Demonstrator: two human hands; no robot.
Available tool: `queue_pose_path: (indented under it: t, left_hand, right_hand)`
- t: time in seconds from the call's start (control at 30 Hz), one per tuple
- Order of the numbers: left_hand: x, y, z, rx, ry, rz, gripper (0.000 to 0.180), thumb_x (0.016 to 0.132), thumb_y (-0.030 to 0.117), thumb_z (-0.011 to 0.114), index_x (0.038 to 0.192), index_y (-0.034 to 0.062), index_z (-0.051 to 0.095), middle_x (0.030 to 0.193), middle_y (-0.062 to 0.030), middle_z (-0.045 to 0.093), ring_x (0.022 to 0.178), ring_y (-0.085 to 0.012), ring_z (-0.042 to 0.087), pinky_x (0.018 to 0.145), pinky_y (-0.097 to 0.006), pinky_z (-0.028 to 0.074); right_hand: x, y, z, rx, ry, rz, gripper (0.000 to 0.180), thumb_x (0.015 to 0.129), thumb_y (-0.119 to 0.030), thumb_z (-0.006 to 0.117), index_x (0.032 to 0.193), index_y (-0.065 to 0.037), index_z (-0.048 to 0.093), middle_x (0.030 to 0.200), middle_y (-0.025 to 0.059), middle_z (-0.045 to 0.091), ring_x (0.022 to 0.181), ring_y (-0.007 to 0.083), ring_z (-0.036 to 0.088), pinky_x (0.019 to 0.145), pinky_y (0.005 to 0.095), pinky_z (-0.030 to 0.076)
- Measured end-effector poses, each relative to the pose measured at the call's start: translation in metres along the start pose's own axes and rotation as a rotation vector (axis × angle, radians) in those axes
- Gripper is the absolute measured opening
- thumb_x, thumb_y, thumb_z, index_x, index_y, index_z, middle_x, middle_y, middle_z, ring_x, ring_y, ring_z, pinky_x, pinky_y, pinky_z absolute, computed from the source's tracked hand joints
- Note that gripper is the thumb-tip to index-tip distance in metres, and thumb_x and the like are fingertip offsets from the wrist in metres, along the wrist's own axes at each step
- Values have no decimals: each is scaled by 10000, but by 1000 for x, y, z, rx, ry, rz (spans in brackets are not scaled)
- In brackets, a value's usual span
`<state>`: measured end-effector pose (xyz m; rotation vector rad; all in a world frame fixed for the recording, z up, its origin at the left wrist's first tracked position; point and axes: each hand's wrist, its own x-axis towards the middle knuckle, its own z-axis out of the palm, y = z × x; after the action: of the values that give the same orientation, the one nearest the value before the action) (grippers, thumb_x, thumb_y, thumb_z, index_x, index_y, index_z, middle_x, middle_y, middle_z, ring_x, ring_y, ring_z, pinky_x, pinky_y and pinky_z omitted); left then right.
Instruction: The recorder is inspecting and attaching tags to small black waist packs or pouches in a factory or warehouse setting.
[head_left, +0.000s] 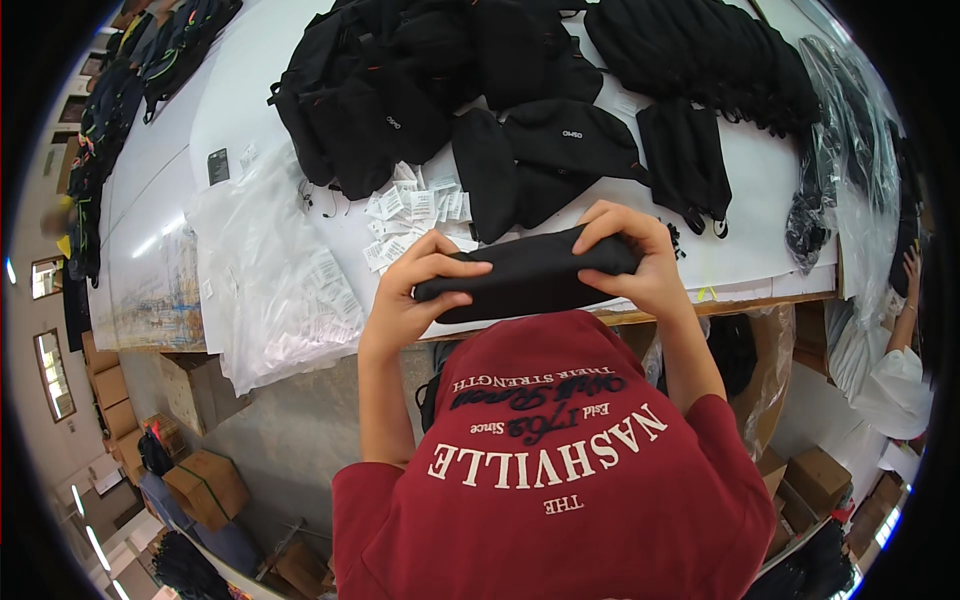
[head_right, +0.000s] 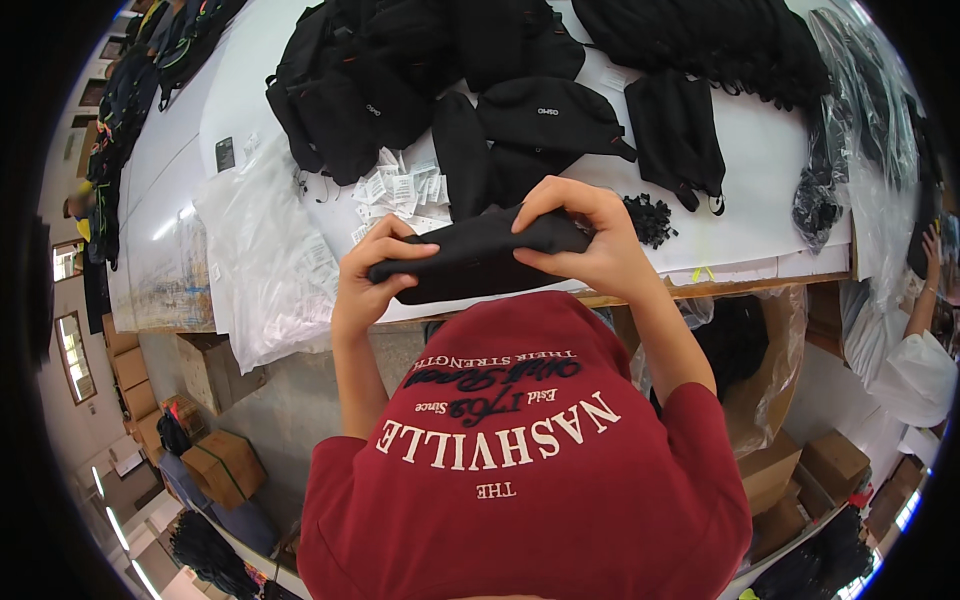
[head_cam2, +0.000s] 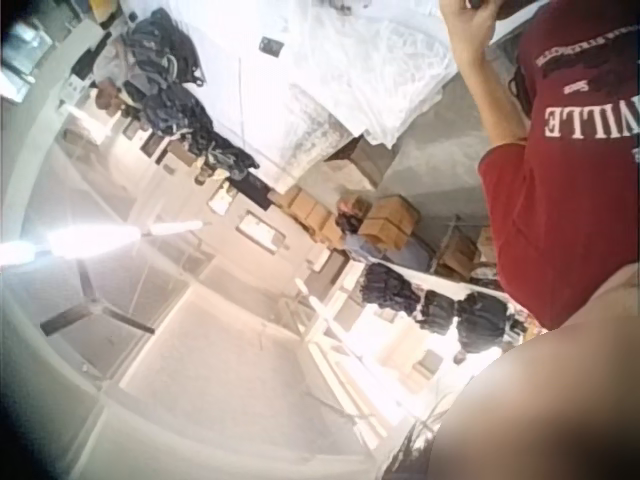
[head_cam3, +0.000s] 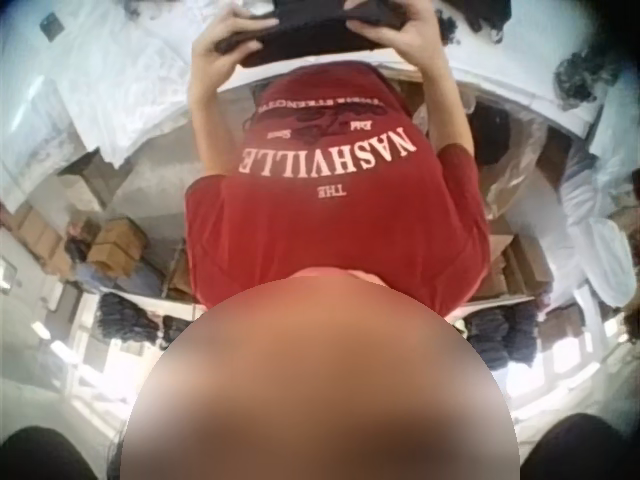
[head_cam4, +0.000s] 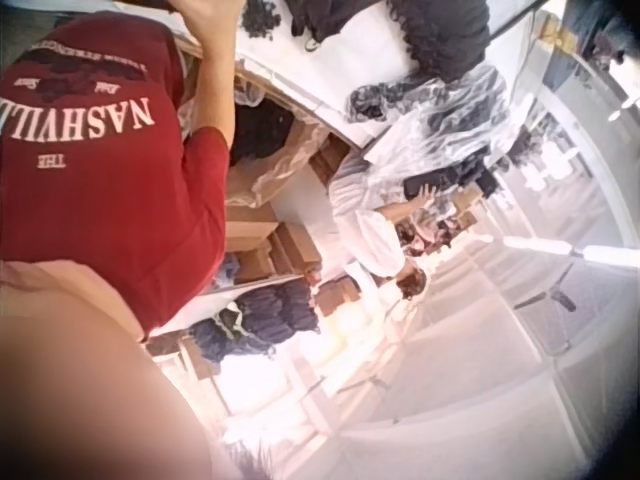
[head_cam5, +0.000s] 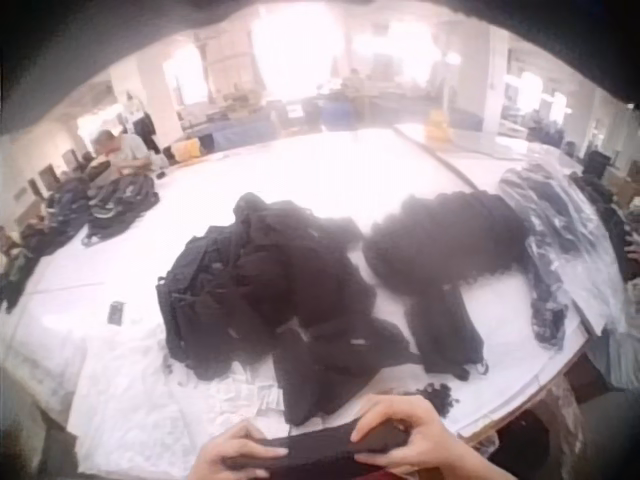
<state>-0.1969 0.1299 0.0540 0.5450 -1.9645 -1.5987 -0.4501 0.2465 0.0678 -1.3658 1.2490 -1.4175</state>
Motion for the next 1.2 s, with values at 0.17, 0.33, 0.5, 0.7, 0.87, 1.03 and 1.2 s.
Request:
queue_pose_path:
  t: [0.17, 0.33, 0.5, 0.7, 0.87, 1.03, 1.2]
  left_hand:
    - [4, 10, 5, 173, -129, -41, 361, 695, 155, 759, 1049, 101, 710, 861, -41, 482, 798, -179, 491, 730, -282, 406]
    - [3, -10, 21, 204, 83, -180, 383, 789, 153, 680, 1167, 96, 651, 994, -59, 514, 779, -145, 512, 728, -266, 433]
    - [-13, -58, 18, 492, 269, -432, 389, 866, 250, 656, 1194, 57, 574, 1068, -103, 515, 859, -198, 529, 764, -308, 456]
    - [-28, -100, 28, 726, 267, -374, 594, 734, 284, 778, 1171, -3, 498, 1089, -154, 475, 932, -291, 498, 827, -373, 432]
    - [-29, -102, 30, 729, 251, -411, 592, 676, 268, 808, 1078, -16, 480, 1002, -143, 494, 964, -329, 480, 897, -397, 386]
    - [-25, -84, 23, 623, 234, -448, 468, 736, 230, 762, 1079, -13, 557, 975, -142, 549, 910, -273, 543, 830, -368, 444]
    - [-33, -88, 2, 369, 353, -623, 246, 851, 186, 671, 973, -28, 670, 818, -110, 672, 747, -142, 621, 722, -271, 484]
  right_hand:
    - [-7, -8, -22, -155, -108, 67, 223, 613, -36, 764, 803, -55, 647, 843, 31, 614, 745, 123, 547, 661, 230, 400]
    - [-28, -4, -64, -325, 246, 32, 219, 672, -37, 757, 867, -63, 659, 834, 5, 624, 758, 76, 541, 668, 237, 419]
    - [-48, 14, -137, -877, 1016, -173, 210, 776, -59, 736, 961, -35, 639, 881, 23, 632, 764, 96, 558, 681, 231, 440]
    - [-83, 107, -187, -1097, 818, 169, 434, 741, 23, 611, 1155, -81, 534, 1091, 116, 589, 940, 329, 585, 828, 352, 461]
    - [-83, 103, -178, -915, 735, 191, 555, 688, 69, 537, 1212, -109, 493, 1074, 116, 570, 975, 343, 560, 864, 370, 447]
    - [-67, 69, -139, -1113, 861, 38, 433, 738, 37, 579, 1152, -87, 549, 1016, 87, 576, 910, 239, 574, 781, 326, 441]
    - [-55, 70, -57, -707, 404, 192, 103, 813, -38, 649, 911, -65, 659, 766, 30, 569, 637, 116, 536, 593, 253, 418]
